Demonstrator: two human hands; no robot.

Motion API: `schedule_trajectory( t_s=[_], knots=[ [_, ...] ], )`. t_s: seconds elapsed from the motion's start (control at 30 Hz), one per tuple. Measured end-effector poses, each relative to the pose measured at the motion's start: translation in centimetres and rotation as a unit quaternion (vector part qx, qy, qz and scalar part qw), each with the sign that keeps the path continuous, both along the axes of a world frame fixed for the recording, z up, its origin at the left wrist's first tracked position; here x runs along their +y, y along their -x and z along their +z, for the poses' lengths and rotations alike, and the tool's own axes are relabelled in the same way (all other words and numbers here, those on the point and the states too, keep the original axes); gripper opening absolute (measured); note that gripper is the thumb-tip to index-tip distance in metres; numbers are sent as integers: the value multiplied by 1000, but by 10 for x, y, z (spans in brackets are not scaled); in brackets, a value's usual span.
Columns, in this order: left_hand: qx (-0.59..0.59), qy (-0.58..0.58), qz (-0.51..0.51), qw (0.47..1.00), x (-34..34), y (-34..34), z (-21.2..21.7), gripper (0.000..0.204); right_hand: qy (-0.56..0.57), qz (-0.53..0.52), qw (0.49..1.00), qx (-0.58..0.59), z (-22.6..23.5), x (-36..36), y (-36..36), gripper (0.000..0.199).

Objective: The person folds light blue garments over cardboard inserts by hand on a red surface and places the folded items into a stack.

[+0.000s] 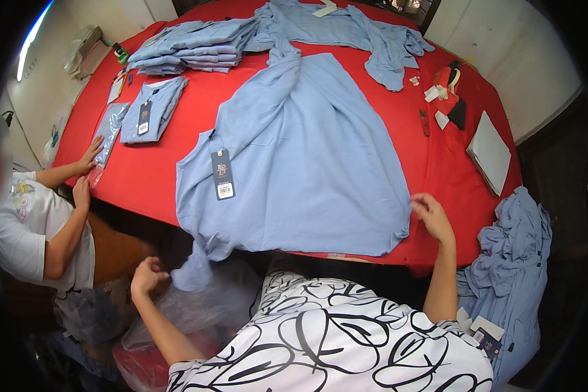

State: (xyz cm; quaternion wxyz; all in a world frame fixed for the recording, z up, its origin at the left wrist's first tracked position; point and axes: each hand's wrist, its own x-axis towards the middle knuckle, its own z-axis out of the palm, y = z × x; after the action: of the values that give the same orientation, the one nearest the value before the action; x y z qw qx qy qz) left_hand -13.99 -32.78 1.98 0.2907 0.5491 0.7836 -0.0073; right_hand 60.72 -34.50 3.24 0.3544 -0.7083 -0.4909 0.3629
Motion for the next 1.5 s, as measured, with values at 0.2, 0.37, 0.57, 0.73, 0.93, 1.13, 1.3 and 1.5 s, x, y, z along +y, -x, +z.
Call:
schedule_trajectory(
  t_s=[0.2,0.37,0.57,0.73,0.93,1.13,1.3,1.5],
  knots=[
    [-121,-353,-40,927,115,-174,23,34,-171,-98,940,-280,-35,100,54,34],
    [142,-326,-161,921,182,-215,-36,58,-120,-85,930,-336,-22,100,49,27],
    [174,-258,-11,950,178,-165,-2,57,73,-65,923,-371,21,43,22,21],
    [-71,-418,-96,901,264,-239,23,40,-145,-28,916,-373,24,178,55,21],
    [-78,-422,-243,870,416,-370,-9,35,-201,-25,923,-327,-21,373,74,34],
    [7,-497,-47,866,530,-274,-41,21,-173,-257,873,-378,-32,423,-26,17],
    [90,-478,-106,867,552,-232,-32,27,-103,-267,835,-469,-34,434,-63,24],
    [134,-509,-128,840,534,-231,-20,25,-194,-238,789,-532,-27,423,-66,28]
  ],
)
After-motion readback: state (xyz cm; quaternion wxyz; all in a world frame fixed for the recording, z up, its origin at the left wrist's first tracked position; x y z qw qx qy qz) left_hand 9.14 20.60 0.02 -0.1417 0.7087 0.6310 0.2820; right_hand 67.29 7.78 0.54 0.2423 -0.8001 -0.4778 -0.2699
